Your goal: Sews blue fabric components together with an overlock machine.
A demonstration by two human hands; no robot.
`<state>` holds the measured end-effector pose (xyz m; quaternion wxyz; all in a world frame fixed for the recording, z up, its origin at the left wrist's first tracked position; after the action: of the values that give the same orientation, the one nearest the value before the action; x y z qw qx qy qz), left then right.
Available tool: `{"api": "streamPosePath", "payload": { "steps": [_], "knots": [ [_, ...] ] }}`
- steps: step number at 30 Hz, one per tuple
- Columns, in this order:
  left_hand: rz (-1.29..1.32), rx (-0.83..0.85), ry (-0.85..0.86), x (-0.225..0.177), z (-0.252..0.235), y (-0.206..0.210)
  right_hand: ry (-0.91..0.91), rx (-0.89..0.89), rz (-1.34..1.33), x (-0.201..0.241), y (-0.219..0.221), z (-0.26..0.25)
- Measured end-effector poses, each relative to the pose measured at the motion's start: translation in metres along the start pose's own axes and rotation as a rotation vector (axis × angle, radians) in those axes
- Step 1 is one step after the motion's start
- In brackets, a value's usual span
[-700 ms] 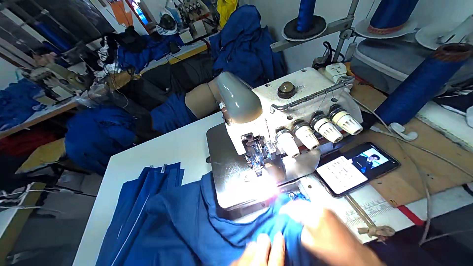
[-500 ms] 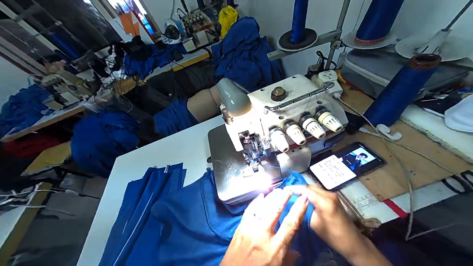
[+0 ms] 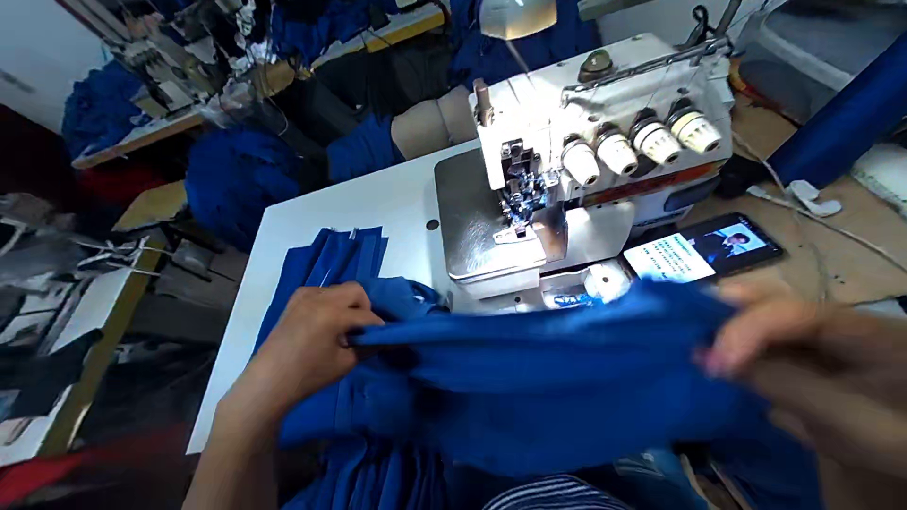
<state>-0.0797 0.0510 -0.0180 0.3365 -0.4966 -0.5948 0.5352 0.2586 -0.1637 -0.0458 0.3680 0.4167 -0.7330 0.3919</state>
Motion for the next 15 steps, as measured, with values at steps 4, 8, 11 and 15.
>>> {"api": "streamPosePath", "payload": {
  "steps": [4,8,11,15],
  "knots": [
    [0.401,-0.189,-0.389,-0.019,0.005,0.005,0.053,-0.223,0.614,-0.021,0.042,-0.017],
    [1.328,-0.211,-0.753,-0.076,-0.019,0.054,0.094,0.059,-0.026,-0.023,0.142,0.032],
    [1.678,-0.351,-0.792,-0.1,-0.033,0.075,0.199,0.039,-0.252,-0.022,0.163,0.045],
    [1.708,-0.43,-0.371,-0.106,-0.037,0.077,0.569,-0.025,-0.372,-0.04,0.142,0.039]
  ]
}}
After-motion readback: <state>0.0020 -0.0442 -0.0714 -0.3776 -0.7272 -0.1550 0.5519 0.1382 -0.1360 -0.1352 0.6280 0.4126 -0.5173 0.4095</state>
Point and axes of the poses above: each hand's wrist, its own z-axis away from the middle knuckle, its own y-axis out of the palm, x = y × z, the point moved 3 cm from there along -z, towards the middle knuckle, and after that the axes turned 8 degrees about y, right-handed, at the moved point
